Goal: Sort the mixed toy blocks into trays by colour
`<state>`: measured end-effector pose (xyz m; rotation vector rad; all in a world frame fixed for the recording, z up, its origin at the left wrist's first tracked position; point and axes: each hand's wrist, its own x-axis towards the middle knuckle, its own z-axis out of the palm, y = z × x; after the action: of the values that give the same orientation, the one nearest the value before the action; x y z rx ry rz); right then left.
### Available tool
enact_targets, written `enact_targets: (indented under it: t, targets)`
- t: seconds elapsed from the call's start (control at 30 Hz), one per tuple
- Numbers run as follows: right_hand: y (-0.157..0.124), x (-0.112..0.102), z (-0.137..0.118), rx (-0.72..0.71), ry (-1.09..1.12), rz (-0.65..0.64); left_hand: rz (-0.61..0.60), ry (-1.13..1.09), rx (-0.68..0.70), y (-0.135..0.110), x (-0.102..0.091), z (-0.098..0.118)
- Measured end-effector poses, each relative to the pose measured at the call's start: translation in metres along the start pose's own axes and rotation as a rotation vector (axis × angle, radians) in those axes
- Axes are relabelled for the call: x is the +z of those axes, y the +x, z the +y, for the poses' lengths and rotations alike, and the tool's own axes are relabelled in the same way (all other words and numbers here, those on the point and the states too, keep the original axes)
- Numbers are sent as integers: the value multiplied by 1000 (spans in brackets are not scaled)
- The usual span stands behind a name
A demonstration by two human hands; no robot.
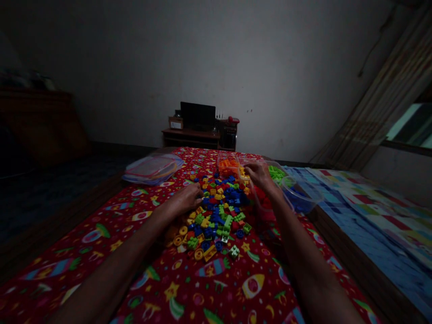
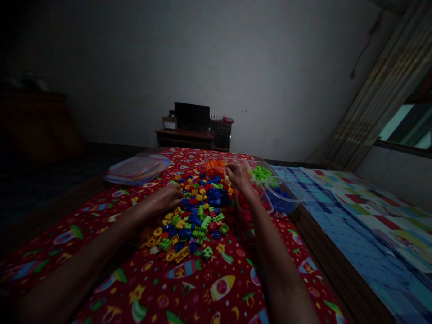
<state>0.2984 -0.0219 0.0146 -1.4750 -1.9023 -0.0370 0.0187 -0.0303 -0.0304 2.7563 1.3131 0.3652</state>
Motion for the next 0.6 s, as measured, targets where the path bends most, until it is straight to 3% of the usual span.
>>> enact_targets:
  t: [0.33, 0.47, 0.6]
  targets:
    - [-38, 50, -53, -175, -170, -348, -4, 44, 13, 5, 0, -3]
    - [-47, 66, -54, -236, -295, -394, 6, 39, 6, 6, 4, -5]
    - [-49, 66, -55, -237, -323, -412, -13, -1, 5, 7, 6, -8]
